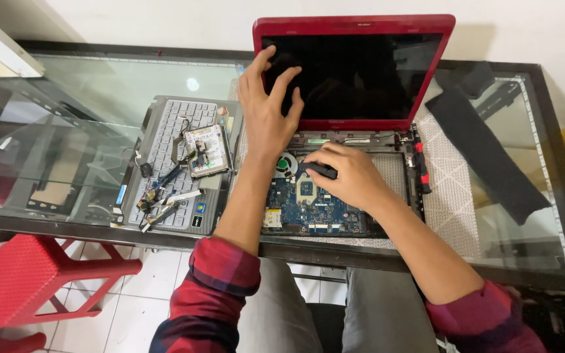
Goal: The person is disassembling a red laptop on a glass repair bench, using a screwdriver to remove internal screws and hands to separate the screen assembly.
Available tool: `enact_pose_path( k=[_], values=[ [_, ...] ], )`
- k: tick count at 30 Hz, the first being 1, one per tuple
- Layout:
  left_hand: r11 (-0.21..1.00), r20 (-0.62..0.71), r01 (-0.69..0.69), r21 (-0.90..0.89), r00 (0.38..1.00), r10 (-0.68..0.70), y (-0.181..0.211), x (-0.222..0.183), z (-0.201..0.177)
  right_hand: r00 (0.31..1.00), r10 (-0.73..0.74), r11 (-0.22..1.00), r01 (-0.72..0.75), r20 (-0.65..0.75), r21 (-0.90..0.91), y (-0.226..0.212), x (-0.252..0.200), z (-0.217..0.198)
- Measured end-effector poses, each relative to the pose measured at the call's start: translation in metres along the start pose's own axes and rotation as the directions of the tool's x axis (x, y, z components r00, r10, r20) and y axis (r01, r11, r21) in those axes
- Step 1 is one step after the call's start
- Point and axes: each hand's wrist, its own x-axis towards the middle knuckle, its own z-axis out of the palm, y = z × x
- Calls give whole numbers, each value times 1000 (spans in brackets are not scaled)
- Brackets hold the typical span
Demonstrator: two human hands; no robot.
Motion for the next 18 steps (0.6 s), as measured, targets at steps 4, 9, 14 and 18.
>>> enact_pose_path(
  k=[4, 9, 14, 18],
  values=[
    [998, -5, -32, -63, 999, 32, 0, 4, -1, 1000, -19, 1000, 19, 8, -21, 0, 1, 0],
    [980, -6, -33, -198, 999, 33, -9, -5, 19, 993, -61, 997, 64, -97, 31, 6, 2, -3],
    [920, 352, 88, -383, 934, 57, -1, -8, 16, 983, -45, 999, 39, -176, -37, 18, 1, -4],
    [927, 499, 154, -342, 866, 40, 0, -9, 19, 990, -31, 1000, 30, -135, -3, 8, 2, -6]
  ],
)
